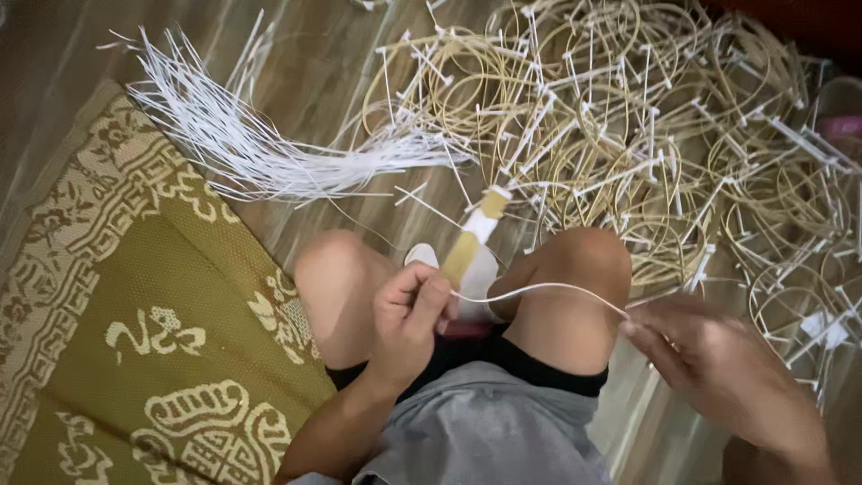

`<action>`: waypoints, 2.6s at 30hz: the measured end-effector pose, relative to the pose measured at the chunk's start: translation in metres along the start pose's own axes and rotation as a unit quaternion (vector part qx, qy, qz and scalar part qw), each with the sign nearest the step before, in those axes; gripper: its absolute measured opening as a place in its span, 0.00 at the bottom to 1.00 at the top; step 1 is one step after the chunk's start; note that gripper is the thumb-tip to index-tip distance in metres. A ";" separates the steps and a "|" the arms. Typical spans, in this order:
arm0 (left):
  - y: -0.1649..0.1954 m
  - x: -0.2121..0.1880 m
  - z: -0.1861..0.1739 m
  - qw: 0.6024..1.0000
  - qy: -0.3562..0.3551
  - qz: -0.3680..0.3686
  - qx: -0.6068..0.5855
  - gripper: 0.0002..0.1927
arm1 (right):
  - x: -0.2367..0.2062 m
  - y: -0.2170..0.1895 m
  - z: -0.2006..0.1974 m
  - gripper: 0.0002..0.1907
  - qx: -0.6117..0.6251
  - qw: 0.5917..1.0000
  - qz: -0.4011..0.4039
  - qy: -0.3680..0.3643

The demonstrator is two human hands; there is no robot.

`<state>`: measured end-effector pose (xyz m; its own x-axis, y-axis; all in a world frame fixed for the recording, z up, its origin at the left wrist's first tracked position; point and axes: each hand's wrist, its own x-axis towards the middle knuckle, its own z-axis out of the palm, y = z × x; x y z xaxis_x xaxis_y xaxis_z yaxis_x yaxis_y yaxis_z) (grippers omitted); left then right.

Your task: The person sits on the floor and assembles small U-shaped frames by wrapping white plastic strips around curved wooden pieces. They use scissors to cut the strips and secure them, then place the finished frames on the floor.

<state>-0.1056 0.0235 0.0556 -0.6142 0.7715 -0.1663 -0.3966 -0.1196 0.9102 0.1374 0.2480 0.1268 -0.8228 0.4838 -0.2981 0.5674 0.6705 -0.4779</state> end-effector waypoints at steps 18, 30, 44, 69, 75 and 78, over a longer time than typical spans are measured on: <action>-0.028 -0.090 -0.009 0.977 -0.111 -0.126 0.133 0.13 | 0.040 -0.065 0.067 0.11 0.381 0.866 -0.109 -0.305; 0.004 -0.056 0.014 0.952 -0.149 0.038 0.266 0.11 | 0.026 -0.053 0.039 0.10 0.428 0.864 -0.056 -0.260; -0.005 -0.041 0.029 0.947 -0.116 0.055 0.296 0.08 | 0.035 -0.049 0.041 0.11 0.405 0.877 -0.085 -0.245; 0.007 -0.049 0.007 0.981 -0.146 -0.066 0.112 0.14 | 0.114 -0.085 0.095 0.03 0.351 0.831 -0.420 0.100; 0.015 -0.029 -0.005 0.972 -0.188 -0.127 0.064 0.14 | 0.146 -0.095 0.086 0.08 0.232 0.751 -0.543 0.296; 0.014 -0.022 -0.006 0.977 -0.170 -0.119 0.041 0.15 | 0.152 -0.101 0.088 0.06 0.214 0.781 -0.519 0.273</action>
<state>-0.1015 0.0009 0.0697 -0.2435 0.9359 -0.2547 -0.4358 0.1290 0.8908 -0.0477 0.2042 0.0571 -0.6307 0.0500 0.7744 -0.5552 0.6681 -0.4954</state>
